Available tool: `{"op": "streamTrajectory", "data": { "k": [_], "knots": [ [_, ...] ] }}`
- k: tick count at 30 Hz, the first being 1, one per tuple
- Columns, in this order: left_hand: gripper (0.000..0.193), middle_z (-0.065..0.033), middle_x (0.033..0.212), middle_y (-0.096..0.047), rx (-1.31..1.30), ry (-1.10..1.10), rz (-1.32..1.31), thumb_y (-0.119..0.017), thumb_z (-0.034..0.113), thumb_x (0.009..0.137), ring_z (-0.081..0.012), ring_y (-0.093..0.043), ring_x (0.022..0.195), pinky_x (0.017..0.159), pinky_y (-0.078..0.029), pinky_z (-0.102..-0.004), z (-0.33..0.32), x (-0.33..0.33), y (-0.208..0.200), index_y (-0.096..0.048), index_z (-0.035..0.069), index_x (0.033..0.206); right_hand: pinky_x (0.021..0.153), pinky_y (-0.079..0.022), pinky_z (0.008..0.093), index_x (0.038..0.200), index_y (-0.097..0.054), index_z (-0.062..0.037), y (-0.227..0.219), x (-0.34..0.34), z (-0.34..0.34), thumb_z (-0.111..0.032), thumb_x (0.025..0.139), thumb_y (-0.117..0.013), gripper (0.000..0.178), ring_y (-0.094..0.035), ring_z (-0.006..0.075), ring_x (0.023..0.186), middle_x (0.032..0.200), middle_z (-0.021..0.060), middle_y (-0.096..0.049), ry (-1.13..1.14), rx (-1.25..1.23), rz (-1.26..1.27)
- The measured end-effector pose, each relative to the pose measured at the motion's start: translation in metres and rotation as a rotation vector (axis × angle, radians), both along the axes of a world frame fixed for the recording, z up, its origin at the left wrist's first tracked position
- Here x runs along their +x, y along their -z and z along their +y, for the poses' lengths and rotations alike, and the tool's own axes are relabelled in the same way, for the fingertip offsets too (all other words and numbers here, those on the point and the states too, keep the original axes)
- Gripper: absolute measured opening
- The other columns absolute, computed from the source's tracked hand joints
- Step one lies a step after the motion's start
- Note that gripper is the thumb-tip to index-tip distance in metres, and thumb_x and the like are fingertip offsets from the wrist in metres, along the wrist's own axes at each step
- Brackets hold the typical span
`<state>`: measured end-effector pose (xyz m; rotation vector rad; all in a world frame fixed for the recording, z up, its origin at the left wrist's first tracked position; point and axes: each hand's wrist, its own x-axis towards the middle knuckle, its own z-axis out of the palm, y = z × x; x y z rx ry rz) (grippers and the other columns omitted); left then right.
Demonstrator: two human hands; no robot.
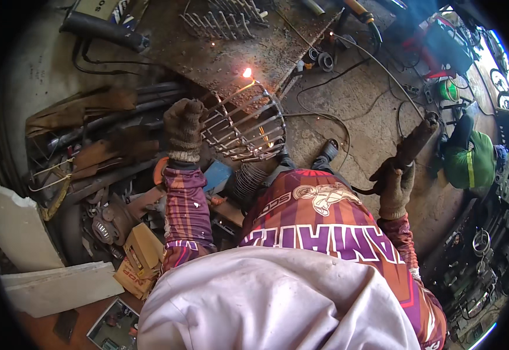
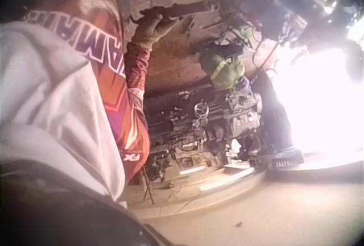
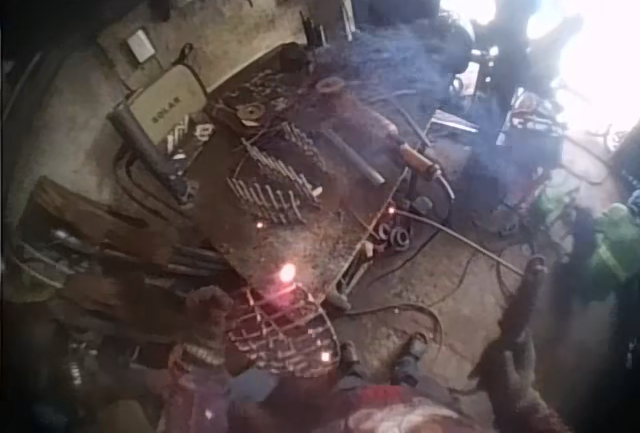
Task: The person welds points on a curved metal wire structure using a welding tool and subsequently uses a hammer to shape the metal structure on a workshop table.
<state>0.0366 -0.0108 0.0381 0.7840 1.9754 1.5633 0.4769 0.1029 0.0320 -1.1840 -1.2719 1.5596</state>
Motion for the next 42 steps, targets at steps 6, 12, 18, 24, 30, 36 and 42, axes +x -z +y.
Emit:
{"op": "streamTrajectory", "data": {
  "k": [6, 12, 18, 24, 30, 36, 42],
  "knots": [
    [0.051, 0.0017, 0.066, -0.057, -0.059, 0.012, 0.055, -0.062, 0.055, 0.089, -0.0079, -0.050, 0.055, 0.049, -0.038, -0.0254, 0.000, 0.001, -0.018, -0.061, 0.006, 0.075, 0.047, -0.046, 0.0233, 0.136, -0.038, -0.0007, 0.009, 0.003, 0.006, -0.044, 0.091, -0.064, 0.068, -0.057, 0.0111, 0.059, 0.084, 0.0035, -0.056, 0.006, 0.021, 0.020],
    [0.048, -0.0023, 0.069, -0.061, -0.025, 0.033, 0.525, -0.057, 0.050, 0.094, -0.0162, -0.058, 0.062, 0.057, -0.046, -0.0330, -0.001, 0.003, -0.033, -0.061, 0.006, 0.077, 0.048, -0.047, 0.0241, 0.137, -0.039, -0.0013, 0.008, 0.007, 0.005, -0.046, 0.091, -0.064, 0.068, -0.056, 0.0109, 0.058, 0.084, 0.0031, -0.056, 0.033, 0.043, 0.048],
    [0.033, -0.0069, 0.083, -0.066, 0.156, -0.117, 0.351, -0.058, 0.036, 0.094, -0.0241, -0.064, 0.074, 0.067, -0.050, -0.0387, -0.024, -0.007, -0.010, -0.063, 0.004, 0.090, 0.048, -0.048, 0.0244, 0.137, -0.039, -0.0014, 0.011, 0.017, 0.003, -0.044, 0.092, -0.063, 0.066, -0.056, 0.0108, 0.058, 0.084, 0.0029, -0.055, 0.085, 0.076, 0.076],
    [0.037, -0.0064, 0.072, -0.066, 0.219, 0.034, 0.541, -0.064, 0.042, 0.089, -0.0258, -0.062, 0.063, 0.061, -0.049, -0.0368, -0.002, 0.030, -0.094, -0.065, 0.007, 0.080, 0.049, -0.049, 0.0253, 0.136, -0.040, -0.0018, 0.015, 0.027, 0.000, -0.044, 0.092, -0.063, 0.066, -0.055, 0.0107, 0.058, 0.085, 0.0032, -0.056, 0.134, 0.130, 0.135],
    [0.042, -0.0051, 0.066, -0.064, 0.087, 0.303, 1.408, -0.068, 0.048, 0.083, -0.0277, -0.061, 0.061, 0.058, -0.047, -0.0392, 0.002, 0.049, -0.138, -0.063, 0.010, 0.067, 0.050, -0.050, 0.0276, 0.137, -0.040, -0.0047, 0.019, 0.034, -0.001, -0.045, 0.096, -0.056, 0.059, -0.055, 0.0117, 0.056, 0.086, 0.0046, -0.057, 0.157, 0.158, 0.138],
    [0.036, -0.0052, 0.069, -0.064, 0.044, 0.346, 1.523, -0.072, 0.046, 0.079, -0.0283, -0.060, 0.062, 0.057, -0.046, -0.0400, 0.001, 0.053, -0.151, -0.064, 0.011, 0.070, 0.052, -0.051, 0.0272, 0.135, -0.041, -0.0024, 0.020, 0.039, -0.003, -0.042, 0.093, -0.063, 0.062, -0.056, 0.0111, 0.059, 0.085, 0.0031, -0.056, 0.179, 0.086, 0.188],
    [0.035, -0.0054, 0.069, -0.064, 0.048, 0.375, 1.545, -0.073, 0.045, 0.078, -0.0280, -0.059, 0.061, 0.056, -0.045, -0.0400, 0.003, 0.056, -0.152, -0.065, 0.012, 0.072, 0.051, -0.051, 0.0271, 0.136, -0.040, -0.0025, 0.024, 0.037, -0.002, -0.041, 0.094, -0.062, 0.061, -0.055, 0.0112, 0.058, 0.085, 0.0036, -0.056, 0.183, 0.101, 0.177]
  ]
}}
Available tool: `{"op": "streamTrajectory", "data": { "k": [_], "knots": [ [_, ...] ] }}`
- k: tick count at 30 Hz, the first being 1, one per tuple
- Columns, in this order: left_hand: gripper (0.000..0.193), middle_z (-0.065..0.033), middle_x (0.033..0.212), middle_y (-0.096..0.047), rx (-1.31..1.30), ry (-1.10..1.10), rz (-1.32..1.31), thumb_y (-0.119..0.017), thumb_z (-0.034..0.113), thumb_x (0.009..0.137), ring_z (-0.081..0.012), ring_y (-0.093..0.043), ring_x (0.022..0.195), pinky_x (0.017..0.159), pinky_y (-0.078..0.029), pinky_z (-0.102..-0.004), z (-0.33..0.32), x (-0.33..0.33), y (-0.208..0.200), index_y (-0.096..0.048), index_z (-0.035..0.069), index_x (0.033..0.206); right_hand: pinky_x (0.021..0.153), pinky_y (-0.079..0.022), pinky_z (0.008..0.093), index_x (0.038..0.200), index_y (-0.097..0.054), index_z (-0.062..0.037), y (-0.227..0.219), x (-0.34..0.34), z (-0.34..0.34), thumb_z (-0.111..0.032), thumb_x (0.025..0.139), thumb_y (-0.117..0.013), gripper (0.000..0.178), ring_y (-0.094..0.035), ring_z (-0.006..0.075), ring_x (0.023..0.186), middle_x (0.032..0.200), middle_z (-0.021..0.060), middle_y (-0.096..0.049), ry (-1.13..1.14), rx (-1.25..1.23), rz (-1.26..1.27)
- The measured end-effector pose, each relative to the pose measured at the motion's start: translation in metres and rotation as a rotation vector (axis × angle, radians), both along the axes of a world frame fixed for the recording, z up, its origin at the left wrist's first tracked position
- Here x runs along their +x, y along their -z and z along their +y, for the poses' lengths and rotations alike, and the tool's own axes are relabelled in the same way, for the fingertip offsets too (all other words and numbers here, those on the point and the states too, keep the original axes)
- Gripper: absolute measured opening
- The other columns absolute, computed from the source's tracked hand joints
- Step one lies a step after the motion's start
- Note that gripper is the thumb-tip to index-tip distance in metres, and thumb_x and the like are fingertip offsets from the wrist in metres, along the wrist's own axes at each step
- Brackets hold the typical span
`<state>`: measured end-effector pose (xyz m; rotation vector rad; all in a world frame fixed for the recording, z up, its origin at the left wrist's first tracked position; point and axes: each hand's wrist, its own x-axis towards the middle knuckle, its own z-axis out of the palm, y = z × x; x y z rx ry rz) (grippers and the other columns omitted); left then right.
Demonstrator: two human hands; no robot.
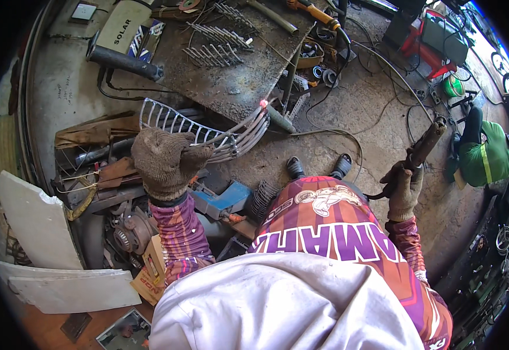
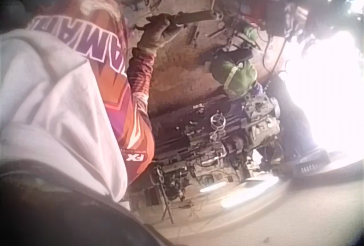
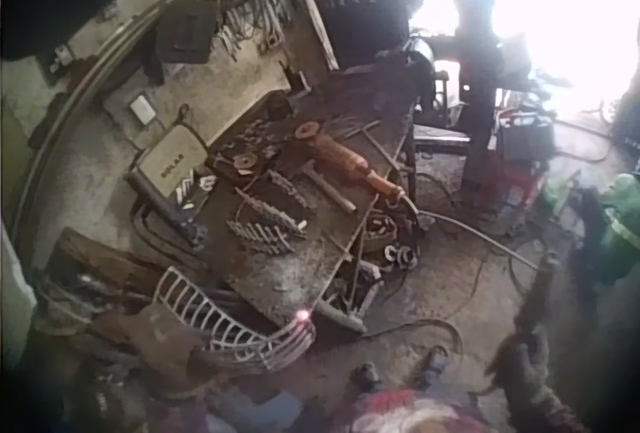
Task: The person welds points on a curved metal wire structure using a welding tool and subsequently uses a hammer to shape the metal structure on a workshop table.
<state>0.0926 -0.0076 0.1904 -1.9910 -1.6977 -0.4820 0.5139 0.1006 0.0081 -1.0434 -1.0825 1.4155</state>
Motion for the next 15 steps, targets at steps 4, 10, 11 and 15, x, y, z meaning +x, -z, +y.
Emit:
{"op": "streamTrajectory", "data": {
  "k": [4, 10, 11, 15],
  "knots": [
    [0.034, -0.0058, 0.069, -0.063, 0.041, -0.014, -0.007, -0.073, 0.045, 0.078, -0.0287, -0.059, 0.060, 0.056, -0.046, -0.0395, 0.001, -0.004, 0.003, -0.067, 0.011, 0.074, 0.051, -0.051, 0.0272, 0.136, -0.039, -0.0026, 0.001, -0.002, 0.000, -0.041, 0.094, -0.061, 0.060, -0.055, 0.0113, 0.057, 0.084, 0.0037, -0.056, -0.009, 0.005, -0.002],
    [0.032, -0.0056, 0.069, -0.063, 0.068, -0.048, -0.059, -0.074, 0.044, 0.077, -0.0291, -0.060, 0.062, 0.058, -0.046, -0.0398, -0.002, -0.007, 0.004, -0.068, 0.012, 0.077, 0.047, -0.048, 0.0254, 0.137, -0.040, -0.0042, 0.005, 0.000, 0.001, -0.042, 0.097, -0.054, 0.057, -0.056, 0.0113, 0.057, 0.087, 0.0046, -0.058, -0.034, 0.032, -0.060],
    [0.031, -0.0056, 0.069, -0.062, 0.073, -0.034, -0.034, -0.075, 0.043, 0.077, -0.0293, -0.060, 0.062, 0.058, -0.046, -0.0402, -0.002, -0.006, 0.003, -0.068, 0.012, 0.077, 0.048, -0.049, 0.0257, 0.136, -0.040, -0.0044, 0.005, -0.002, 0.001, -0.041, 0.098, -0.054, 0.055, -0.056, 0.0115, 0.057, 0.087, 0.0048, -0.058, -0.026, 0.035, -0.054],
    [0.028, -0.0051, 0.068, -0.062, 0.034, -0.042, 0.054, -0.076, 0.040, 0.076, -0.0297, -0.059, 0.062, 0.058, -0.046, -0.0409, -0.008, -0.009, 0.003, -0.068, 0.013, 0.077, 0.050, -0.050, 0.0269, 0.135, -0.041, -0.0047, 0.005, -0.004, 0.001, -0.039, 0.098, -0.055, 0.052, -0.056, 0.0116, 0.059, 0.087, 0.0052, -0.058, -0.023, 0.033, -0.046]
  ]
}}
